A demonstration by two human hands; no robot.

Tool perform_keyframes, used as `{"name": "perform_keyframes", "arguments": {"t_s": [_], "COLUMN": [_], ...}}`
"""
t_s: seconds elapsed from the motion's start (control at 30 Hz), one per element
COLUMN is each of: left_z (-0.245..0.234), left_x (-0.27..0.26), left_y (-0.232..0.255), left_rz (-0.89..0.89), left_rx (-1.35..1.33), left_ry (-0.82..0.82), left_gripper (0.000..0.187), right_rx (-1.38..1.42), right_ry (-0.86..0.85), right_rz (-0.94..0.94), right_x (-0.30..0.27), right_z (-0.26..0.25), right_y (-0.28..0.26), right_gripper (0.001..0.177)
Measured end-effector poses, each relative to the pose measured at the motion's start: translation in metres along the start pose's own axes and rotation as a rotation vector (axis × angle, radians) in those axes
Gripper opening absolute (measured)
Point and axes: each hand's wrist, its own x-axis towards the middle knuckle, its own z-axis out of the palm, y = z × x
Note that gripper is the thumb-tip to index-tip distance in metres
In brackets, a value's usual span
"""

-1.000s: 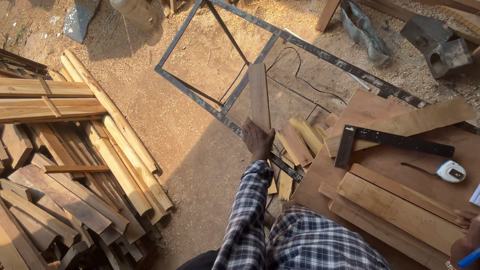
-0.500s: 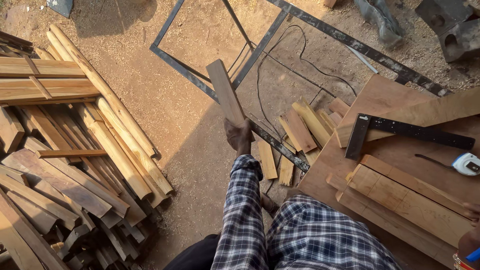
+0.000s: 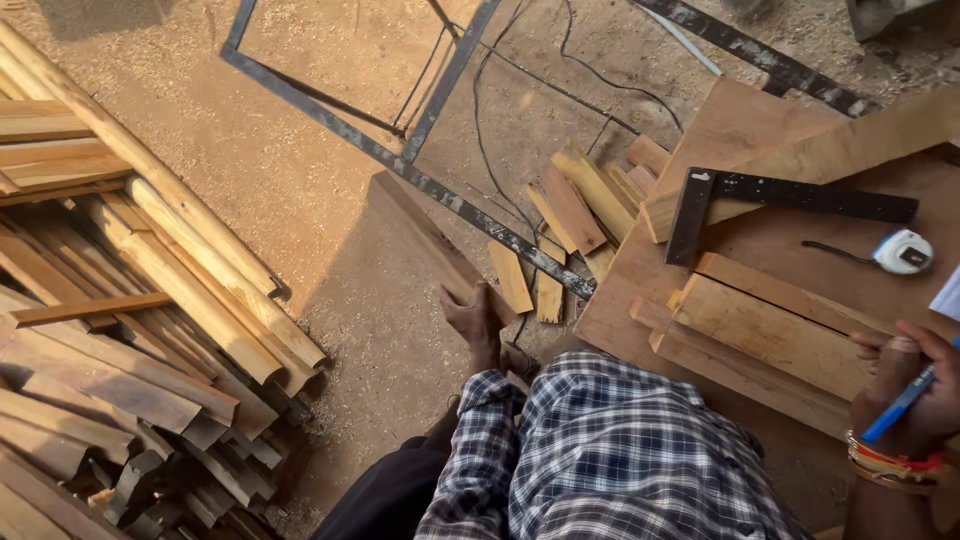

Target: The person uses a try square and a blue pen to mark measurements on several pieces of wood. They repeatedly position the square on the wood and draw lines, occasionally picking up and moving the wood pieces.

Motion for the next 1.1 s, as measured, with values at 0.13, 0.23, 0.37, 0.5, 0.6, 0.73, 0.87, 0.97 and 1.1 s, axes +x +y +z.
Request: {"name": "perform_keyframes", "arguments": {"t_s": [0.13, 0.23, 0.37, 0.5, 0.6, 0.73, 0.87, 0.97, 1.1], "left_z": [-0.011, 0.007, 0.032, 0.05, 0.061, 0.078, 0.117, 0.141, 0.15], "left_x": [-0.04, -0.074, -0.152, -0.251, -0.304, -0.353, -0.374, -0.38, -0.386], "left_y": [0.031, 0.084, 0.124, 0.144, 0.166, 0.175, 0.173, 0.167, 0.157], "left_rz": [0.411, 0.601, 0.88, 0.945, 0.979, 1.276, 1.615, 1.635, 1.572], "left_rx": [0.078, 0.105, 0.041, 0.066, 0.11, 0.288, 0.47, 0.685, 1.029], "left_ry": [-0.186, -0.44, -0.904, -1.354, -1.766, -1.786, -1.43, -1.284, -1.149], "left_gripper": [0.094, 0.103, 0.114, 0.115, 0.1, 0.072, 0.081, 0.091, 0.091], "right_rx": [0.455, 0.14, 0.3, 0.317, 0.397, 0.45, 0.329, 0.168, 0.092], "right_ry": [-0.395, -0.388, -0.315, -0.106, 0.091, 0.358, 0.557, 0.647, 0.662], "right_rz": [-0.2, -0.255, -0.138, 0.177, 0.421, 0.501, 0.691, 0.88, 1.16], "right_x": [-0.028, -0.039, -0.052, -0.056, -0.065, -0.121, -0.205, -0.26, -0.315], "right_z": [0.015, 0.035, 0.033, -0.004, -0.057, -0.14, -0.19, -0.2, -0.193], "right_y": [-0.049, -0.087, -0.129, -0.123, -0.083, -0.013, 0.067, 0.137, 0.224], "right_gripper": [0.044, 0.062, 0.085, 0.075, 0.061, 0.052, 0.055, 0.054, 0.052]}}
